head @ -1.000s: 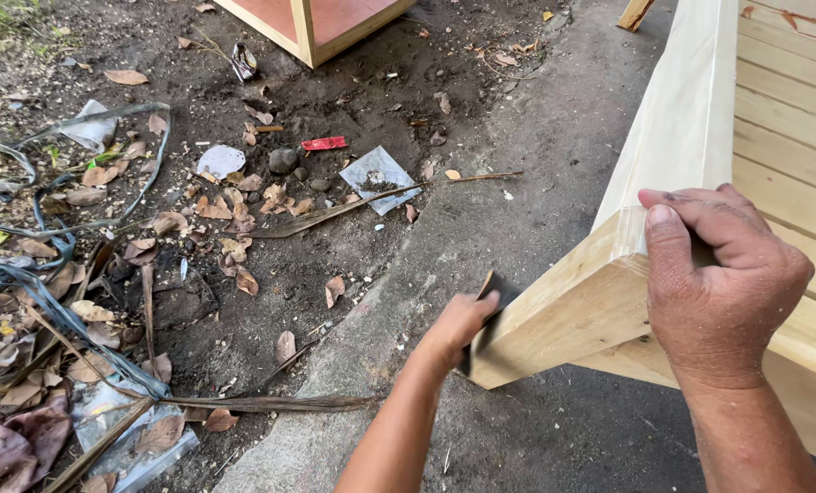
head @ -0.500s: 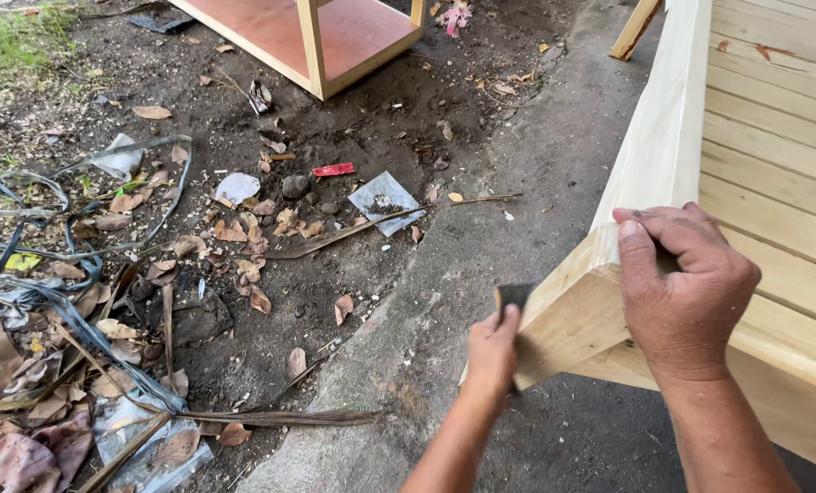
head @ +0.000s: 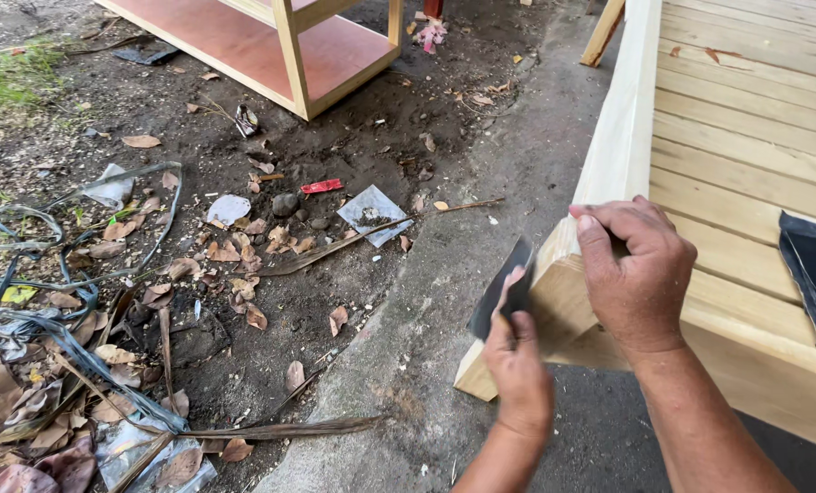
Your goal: The person sands the edges, rails, and legs of a slatted wooden furniture frame by hand using sheets of sandpaper, working around the frame section by section and steadying the wood with the other hand.
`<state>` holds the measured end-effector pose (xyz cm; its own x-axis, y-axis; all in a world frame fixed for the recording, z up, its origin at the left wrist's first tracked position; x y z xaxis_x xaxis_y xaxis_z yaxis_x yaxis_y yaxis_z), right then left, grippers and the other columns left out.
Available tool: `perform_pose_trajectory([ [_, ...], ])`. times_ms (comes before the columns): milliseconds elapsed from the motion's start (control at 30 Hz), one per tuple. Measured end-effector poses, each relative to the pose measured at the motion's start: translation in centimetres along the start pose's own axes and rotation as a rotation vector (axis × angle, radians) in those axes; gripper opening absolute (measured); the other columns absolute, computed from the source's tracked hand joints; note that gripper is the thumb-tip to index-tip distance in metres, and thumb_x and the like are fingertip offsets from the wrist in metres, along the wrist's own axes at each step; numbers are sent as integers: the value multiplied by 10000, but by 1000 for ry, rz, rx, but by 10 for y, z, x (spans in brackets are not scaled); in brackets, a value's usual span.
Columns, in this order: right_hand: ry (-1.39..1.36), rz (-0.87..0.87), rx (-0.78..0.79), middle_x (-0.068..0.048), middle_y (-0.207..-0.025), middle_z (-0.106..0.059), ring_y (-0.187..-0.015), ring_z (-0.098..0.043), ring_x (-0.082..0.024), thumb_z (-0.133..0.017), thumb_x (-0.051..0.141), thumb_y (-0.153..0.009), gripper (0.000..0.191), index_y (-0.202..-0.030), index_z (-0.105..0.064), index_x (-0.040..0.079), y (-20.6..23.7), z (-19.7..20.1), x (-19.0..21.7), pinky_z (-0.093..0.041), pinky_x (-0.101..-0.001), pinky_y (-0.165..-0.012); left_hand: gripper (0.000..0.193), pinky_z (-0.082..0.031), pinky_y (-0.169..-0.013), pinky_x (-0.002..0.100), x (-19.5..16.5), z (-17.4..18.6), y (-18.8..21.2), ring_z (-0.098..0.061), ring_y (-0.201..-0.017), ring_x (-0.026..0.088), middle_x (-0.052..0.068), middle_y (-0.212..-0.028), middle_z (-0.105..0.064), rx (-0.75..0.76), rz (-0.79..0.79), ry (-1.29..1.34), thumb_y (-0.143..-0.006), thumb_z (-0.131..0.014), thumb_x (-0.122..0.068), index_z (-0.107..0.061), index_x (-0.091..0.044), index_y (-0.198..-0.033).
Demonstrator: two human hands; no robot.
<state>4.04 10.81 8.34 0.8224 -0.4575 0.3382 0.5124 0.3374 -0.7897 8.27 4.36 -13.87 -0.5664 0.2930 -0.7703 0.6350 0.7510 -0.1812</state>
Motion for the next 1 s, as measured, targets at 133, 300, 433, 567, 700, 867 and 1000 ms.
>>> perform_pose_trajectory([
  [133,29,14,46,-81,-999,-766,-973,-717,-265,-675,132,-1033,118,-1042,-783,87,-2,-2,-2,-481,-461,-1140,544,-329,-1188,328,-10,7,10,-501,-1393,203,88,-1458,-605,-19,-53,7,-1061,-516,-386,-557,3,-1438],
  [300,9,36,87,-67,-1016,-772,-1009,-699,-248,-636,122,-1030,154,-1075,-783,109,-5,-5,-1,-456,-470,-1145,464,-514,-858,316,1,40,-9,-622,-927,125,43,-1036,-733,-8,371,-137,-1053,-507,-358,-709,4,-1262],
  [433,-44,-51,133,-66,-1096,-754,-1027,-673,-241,-592,70,-986,275,-1204,-751,120,-6,-7,-6,-479,-427,-1092,403,-440,-689,301,-22,-12,-46,-535,-774,103,-2,-868,-627,210,142,-149,-1058,-524,-337,-704,-8,-1205],
  [567,-219,-113,168,-75,-1330,-677,-1145,-650,-242,-553,38,-939,425,-1343,-659,118,-7,-9,-10,-473,-387,-1083,442,-395,-632,329,-25,-14,-48,-499,-719,135,21,-822,-594,228,140,-115,-1112,-550,-373,-707,39,-1083],
  [700,-206,-15,137,-111,-1458,-612,-1344,-559,-297,-557,32,-940,434,-1358,-658,93,-9,-6,-4,-388,-422,-1170,445,-508,-818,291,-5,42,-23,-645,-845,108,-12,-923,-735,15,486,-246,-973,-544,-411,-744,-57,-1156],
  [867,-215,-55,181,-87,-1423,-651,-1246,-584,-271,-532,174,-1030,346,-1336,-682,117,-10,-8,-7,-384,-415,-1151,503,-450,-728,352,-17,23,-39,-543,-787,151,35,-849,-630,69,419,-262,-1057,-558,-423,-719,52,-1012],
  [1000,-201,0,152,-80,-1379,-685,-1253,-619,-276,-492,259,-1091,328,-1304,-703,126,-10,-6,-4,-351,-442,-1162,472,-480,-750,339,-32,-10,-58,-574,-800,133,13,-888,-684,224,248,-43,-1046,-559,-422,-716,21,-999],
])
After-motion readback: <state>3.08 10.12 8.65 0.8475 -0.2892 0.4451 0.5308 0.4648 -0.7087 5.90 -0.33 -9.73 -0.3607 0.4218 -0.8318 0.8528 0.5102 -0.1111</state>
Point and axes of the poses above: each hand's wrist, its own y-axis away from the middle knuckle, its own z-axis out of the back of the hand, x = y × z, the point moved 7 cm from there along -y, towards the middle knuckle
